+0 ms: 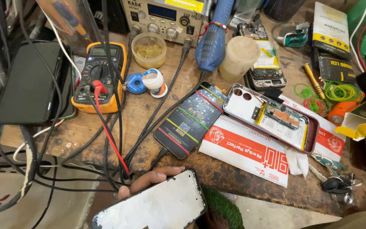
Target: The person removes a small internal component from a disassembled smartphone and places it on the table. Then, using tweezers, the person scrapes adhesive residue from the inside of the phone's metal frame.
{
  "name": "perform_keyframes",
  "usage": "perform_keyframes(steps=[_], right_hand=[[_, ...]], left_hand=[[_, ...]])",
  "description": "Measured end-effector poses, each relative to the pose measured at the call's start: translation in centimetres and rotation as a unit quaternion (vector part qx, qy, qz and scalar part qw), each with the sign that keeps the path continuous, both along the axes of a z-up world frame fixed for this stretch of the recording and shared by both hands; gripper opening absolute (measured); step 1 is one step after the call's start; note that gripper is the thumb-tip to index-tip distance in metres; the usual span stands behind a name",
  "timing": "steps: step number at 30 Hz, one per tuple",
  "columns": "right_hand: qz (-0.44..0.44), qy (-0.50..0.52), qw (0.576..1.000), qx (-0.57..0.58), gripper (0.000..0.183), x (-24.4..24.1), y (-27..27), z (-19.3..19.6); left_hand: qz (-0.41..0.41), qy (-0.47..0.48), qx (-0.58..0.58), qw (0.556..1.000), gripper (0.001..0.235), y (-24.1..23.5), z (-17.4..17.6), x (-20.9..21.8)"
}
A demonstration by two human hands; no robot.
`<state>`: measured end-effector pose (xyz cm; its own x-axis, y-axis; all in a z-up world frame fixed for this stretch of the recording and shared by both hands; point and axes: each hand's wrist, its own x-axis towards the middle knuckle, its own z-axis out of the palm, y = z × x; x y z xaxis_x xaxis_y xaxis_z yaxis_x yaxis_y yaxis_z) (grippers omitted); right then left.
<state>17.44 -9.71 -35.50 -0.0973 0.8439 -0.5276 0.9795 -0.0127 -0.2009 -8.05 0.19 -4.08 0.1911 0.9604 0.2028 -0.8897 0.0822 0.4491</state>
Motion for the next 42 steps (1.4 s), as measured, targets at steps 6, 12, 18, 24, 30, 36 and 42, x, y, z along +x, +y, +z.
perform_keyframes(steps=[6,12,18,24,30,36,42], right_hand=[[-0.001,0.0,1.0,-0.005,0.068,0.9,2.1,1.0],[0.003,0.011,1.0,-0.01,0.068,-0.9,-0.4,0.2],[-0.027,0.031,0.999,0.004,0.068,-1.3,-3.9,0.5],[-0.04,0.022,0.999,0.012,0.068,-2.5,-2.5,6.7],[-0.274,0.234,0.929,0.086,0.043,-4.8,-2.9,25.7],[-0.356,0.394,0.752,0.391,0.017,-5.0,1.0,40.0],[-0.178,0.359,0.791,0.462,0.034,-6.2,4.0,40.7]], left_hand=[[-0.036,-0.034,0.065,0.997,0.076,1.6,-0.9,-0.1],[-0.047,-0.029,0.04,0.998,0.075,1.4,0.8,-1.0],[0.154,0.169,-0.055,0.972,0.069,0.2,6.8,2.6],[0.499,0.16,-0.011,0.852,0.112,1.3,6.6,9.6],[0.443,0.085,0.033,0.892,0.107,0.7,4.5,8.7],[0.406,0.098,0.031,0.908,0.109,0.6,4.9,9.0],[0.394,0.097,0.044,0.913,0.109,-0.2,3.8,8.9]])
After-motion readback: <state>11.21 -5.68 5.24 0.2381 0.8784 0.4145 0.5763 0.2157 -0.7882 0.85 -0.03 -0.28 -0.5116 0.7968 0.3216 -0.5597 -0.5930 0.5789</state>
